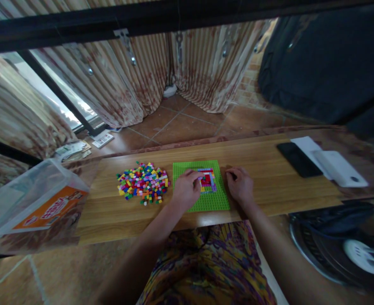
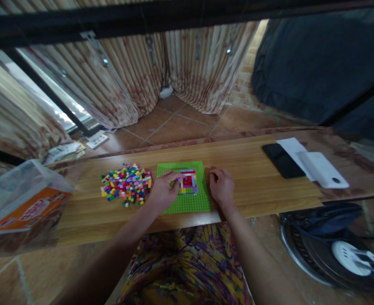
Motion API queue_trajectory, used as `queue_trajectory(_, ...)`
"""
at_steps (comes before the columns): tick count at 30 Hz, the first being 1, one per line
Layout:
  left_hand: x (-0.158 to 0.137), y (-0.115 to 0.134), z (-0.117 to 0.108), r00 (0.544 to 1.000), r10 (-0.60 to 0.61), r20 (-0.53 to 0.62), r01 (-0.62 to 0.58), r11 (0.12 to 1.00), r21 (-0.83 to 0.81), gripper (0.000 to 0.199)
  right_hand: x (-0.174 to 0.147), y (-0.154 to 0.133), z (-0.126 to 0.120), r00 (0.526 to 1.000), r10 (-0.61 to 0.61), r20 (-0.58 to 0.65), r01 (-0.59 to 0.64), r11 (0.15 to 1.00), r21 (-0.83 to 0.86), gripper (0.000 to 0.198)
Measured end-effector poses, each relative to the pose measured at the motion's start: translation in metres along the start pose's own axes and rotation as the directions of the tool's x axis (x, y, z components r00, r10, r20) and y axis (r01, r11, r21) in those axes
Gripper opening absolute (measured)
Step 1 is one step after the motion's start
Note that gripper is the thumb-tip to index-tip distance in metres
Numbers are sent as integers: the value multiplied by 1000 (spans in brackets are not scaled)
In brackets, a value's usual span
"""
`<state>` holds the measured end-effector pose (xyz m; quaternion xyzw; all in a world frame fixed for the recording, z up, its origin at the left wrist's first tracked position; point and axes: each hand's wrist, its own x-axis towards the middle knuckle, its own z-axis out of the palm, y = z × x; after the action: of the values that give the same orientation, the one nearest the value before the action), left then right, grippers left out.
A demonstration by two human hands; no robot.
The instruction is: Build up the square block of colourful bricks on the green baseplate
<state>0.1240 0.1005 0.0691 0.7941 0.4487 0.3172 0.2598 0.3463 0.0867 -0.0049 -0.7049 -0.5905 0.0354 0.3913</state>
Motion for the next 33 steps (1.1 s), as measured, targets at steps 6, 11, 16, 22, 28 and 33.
queue_trajectory(6, 8, -3, 10, 995, 58, 79, -69, 985, 155, 28, 0, 0, 0, 1000, 0, -7, 0, 1000, 12, 24)
queue_trajectory(11, 10, -2, 7, 983, 67, 171, -116, 949, 293, 27, 0, 0, 0, 1000, -2, -11, 2, 1000, 12, 24)
queue_trajectory(16, 14, 5, 3, 967, 71, 246, -169, 899, 404, 24, 0, -2, -1, 1000, -1, -12, 2, 1000, 15, 24)
queue_trajectory(22, 21, 16, -2, 958, 51, 281, -189, 851, 490, 24, 1, -2, -2, 1000, -7, -1, 7, 1000, 23, 24)
queue_trajectory(28, 26, 24, -4, 954, 40, 298, -198, 830, 522, 23, 0, -2, -2, 1000, 8, -1, -8, 1000, 15, 23)
queue_trajectory(33, 24, 15, -1, 977, -24, 212, -79, 882, 465, 19, 0, -2, -1, 1000, -4, -3, 4, 1000, 19, 23)
